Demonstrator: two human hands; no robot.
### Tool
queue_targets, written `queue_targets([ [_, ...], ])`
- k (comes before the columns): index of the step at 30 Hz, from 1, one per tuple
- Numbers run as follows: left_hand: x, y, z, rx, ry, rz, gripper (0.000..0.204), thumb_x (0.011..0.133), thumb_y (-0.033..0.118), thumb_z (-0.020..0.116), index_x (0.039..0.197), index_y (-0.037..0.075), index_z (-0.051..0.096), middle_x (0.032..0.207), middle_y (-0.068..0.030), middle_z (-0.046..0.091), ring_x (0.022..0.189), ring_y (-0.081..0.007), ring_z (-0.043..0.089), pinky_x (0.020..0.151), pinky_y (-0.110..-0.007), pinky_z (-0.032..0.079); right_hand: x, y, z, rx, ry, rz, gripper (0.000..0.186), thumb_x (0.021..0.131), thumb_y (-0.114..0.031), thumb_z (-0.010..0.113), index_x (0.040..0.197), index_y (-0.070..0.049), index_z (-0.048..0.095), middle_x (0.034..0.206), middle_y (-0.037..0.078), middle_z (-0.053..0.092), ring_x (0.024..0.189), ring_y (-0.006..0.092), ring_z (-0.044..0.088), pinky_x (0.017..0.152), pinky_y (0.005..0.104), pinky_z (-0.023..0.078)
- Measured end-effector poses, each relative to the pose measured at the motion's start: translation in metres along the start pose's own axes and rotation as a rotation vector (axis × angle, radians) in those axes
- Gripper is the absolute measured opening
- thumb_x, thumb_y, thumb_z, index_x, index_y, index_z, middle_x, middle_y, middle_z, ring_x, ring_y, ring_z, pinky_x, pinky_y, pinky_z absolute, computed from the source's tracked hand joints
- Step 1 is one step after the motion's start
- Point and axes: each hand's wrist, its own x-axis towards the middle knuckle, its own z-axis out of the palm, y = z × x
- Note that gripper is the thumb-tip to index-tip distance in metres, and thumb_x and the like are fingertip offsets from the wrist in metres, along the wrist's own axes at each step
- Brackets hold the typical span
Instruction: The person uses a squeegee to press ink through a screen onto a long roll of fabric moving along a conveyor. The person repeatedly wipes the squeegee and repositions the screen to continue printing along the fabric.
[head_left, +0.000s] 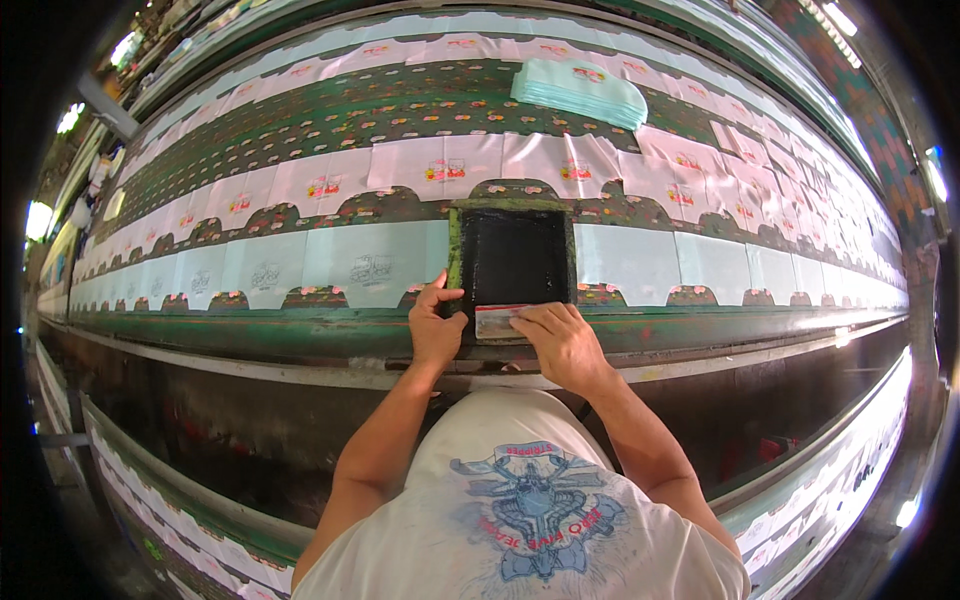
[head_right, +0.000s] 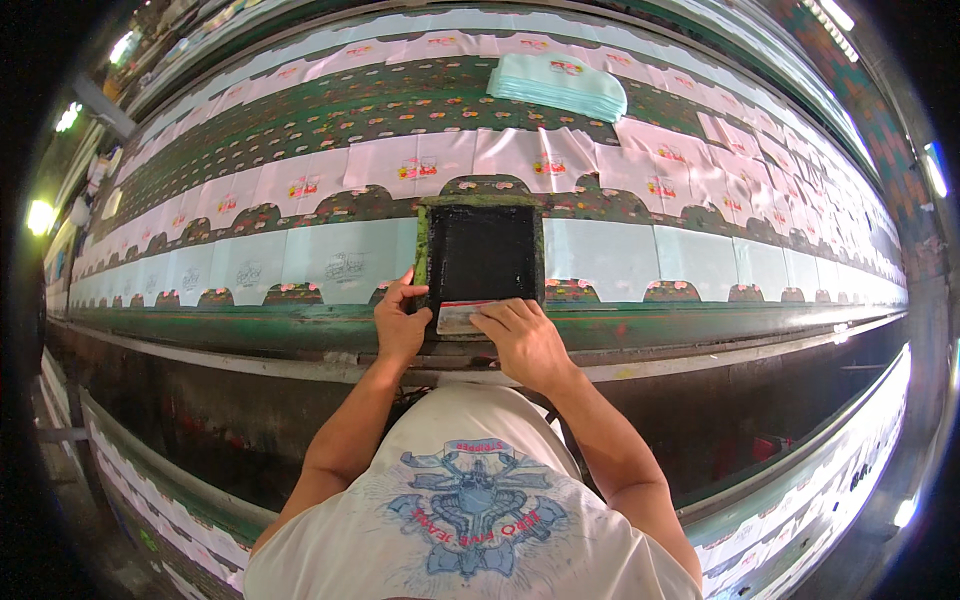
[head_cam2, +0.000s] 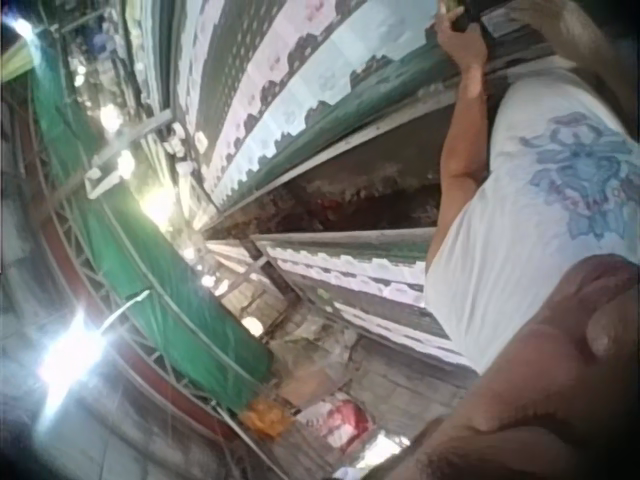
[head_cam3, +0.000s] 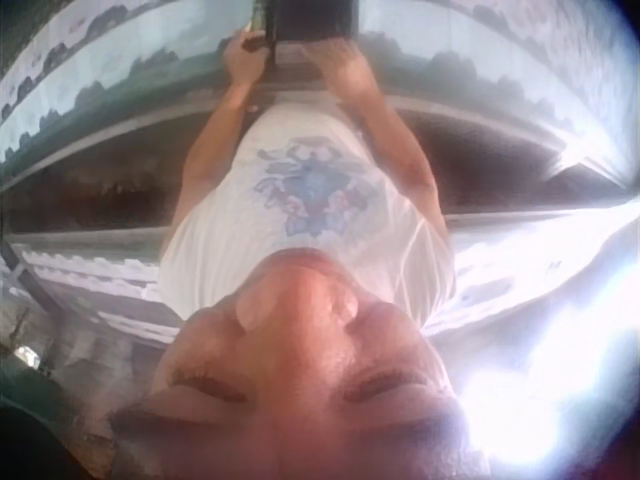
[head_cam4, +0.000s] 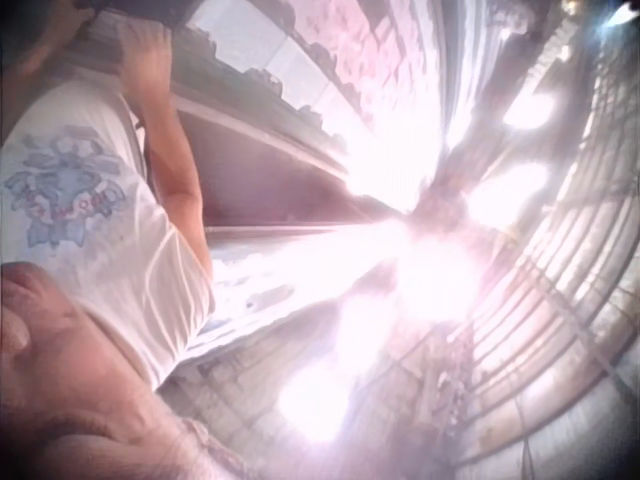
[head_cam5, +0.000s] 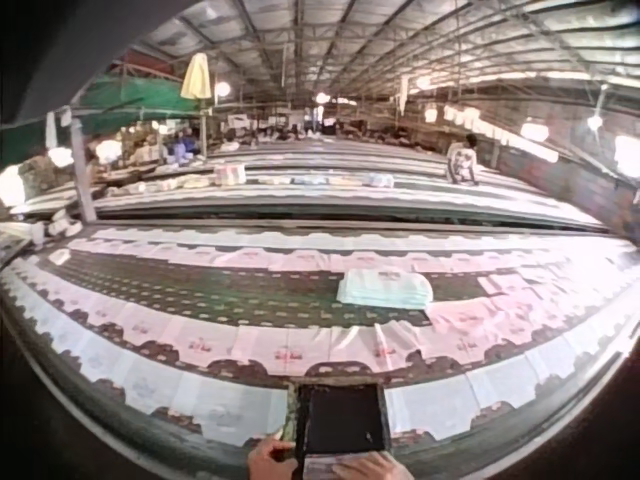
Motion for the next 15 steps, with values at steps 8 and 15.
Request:
queue_targets([
  [8, 0.005, 0.046, -0.015, 0.729, -0.092, 0.390, 0.049, 0.089, 0.002, 0.080, 0.139, 0.000, 0.076, 0.163, -0.0199, 0.060, 0.147, -0.0426, 0.057, 0.119, -0.057, 0.048, 0.036, 0.028, -0.021, 0.066, -0.266, 0.023, 0.036, 0.089, 0.000, 0.074, 0.125, -0.005, 0.080, 0.119, 0.014, 0.079, 0.114, 0.0366, 0.073, 0.100, 0.0493, 0.058],
  [15, 0.019, 0.068, -0.013, 0.939, -0.169, 0.455, 0.038, 0.096, -0.001, 0.070, 0.133, -0.001, 0.080, 0.158, -0.0106, 0.069, 0.137, -0.0375, 0.063, 0.119, -0.055, 0.047, 0.103, 0.106, -0.013, 0.178, -0.259, 0.090, 0.034, 0.095, 0.002, 0.069, 0.126, -0.006, 0.079, 0.120, 0.018, 0.079, 0.119, 0.0426, 0.072, 0.105, 0.0536, 0.057],
])
